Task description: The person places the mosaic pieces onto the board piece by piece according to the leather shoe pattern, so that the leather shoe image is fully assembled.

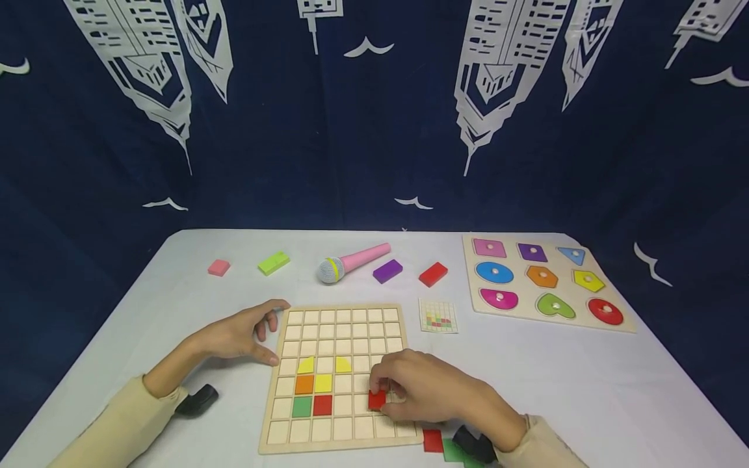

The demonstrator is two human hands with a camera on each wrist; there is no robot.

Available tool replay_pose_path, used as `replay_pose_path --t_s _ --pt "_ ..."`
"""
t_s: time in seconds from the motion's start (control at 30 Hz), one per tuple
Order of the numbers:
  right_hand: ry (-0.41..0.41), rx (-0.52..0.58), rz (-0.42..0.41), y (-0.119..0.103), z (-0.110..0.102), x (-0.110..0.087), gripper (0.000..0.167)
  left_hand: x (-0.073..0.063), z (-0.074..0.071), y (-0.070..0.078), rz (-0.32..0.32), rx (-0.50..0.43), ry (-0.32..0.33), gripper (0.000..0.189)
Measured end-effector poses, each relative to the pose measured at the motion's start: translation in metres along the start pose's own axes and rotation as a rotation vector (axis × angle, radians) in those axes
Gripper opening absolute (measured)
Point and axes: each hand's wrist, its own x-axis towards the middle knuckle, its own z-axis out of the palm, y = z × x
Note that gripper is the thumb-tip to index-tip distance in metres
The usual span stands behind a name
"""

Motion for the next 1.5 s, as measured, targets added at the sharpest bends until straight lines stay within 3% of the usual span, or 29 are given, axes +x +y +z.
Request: replay_pose_path --t_s 0.3,0.53,0.77,1.1,1.5 --pt "-0.043 -0.083 -0.09 -0.018 0.008 0.028 0.017 0.0 0.0 0.002 -0.003 0.001 0.006 0.099" --pt "-0.081 -0.091 -0.092 -0.021 0.012 0.04 0.017 0.002 0.003 0.001 -0.015 0.006 0.007 0.099" --pt "-0.052 -0.079 -0.091 -0.021 0.016 0.044 0.012 0.002 0.003 0.002 -0.029 0.011 0.014 0.098" --pt "-0.023 -0.053 -0.114 -0.013 0.014 0.021 0.016 0.002 0.003 0.001 -0.007 0.014 0.007 0.099" --pt "0.012 0.118 -0.001 0.013 -0.001 -0.02 0.02 0.0 0.001 0.002 -0.022 0.011 0.01 0.098"
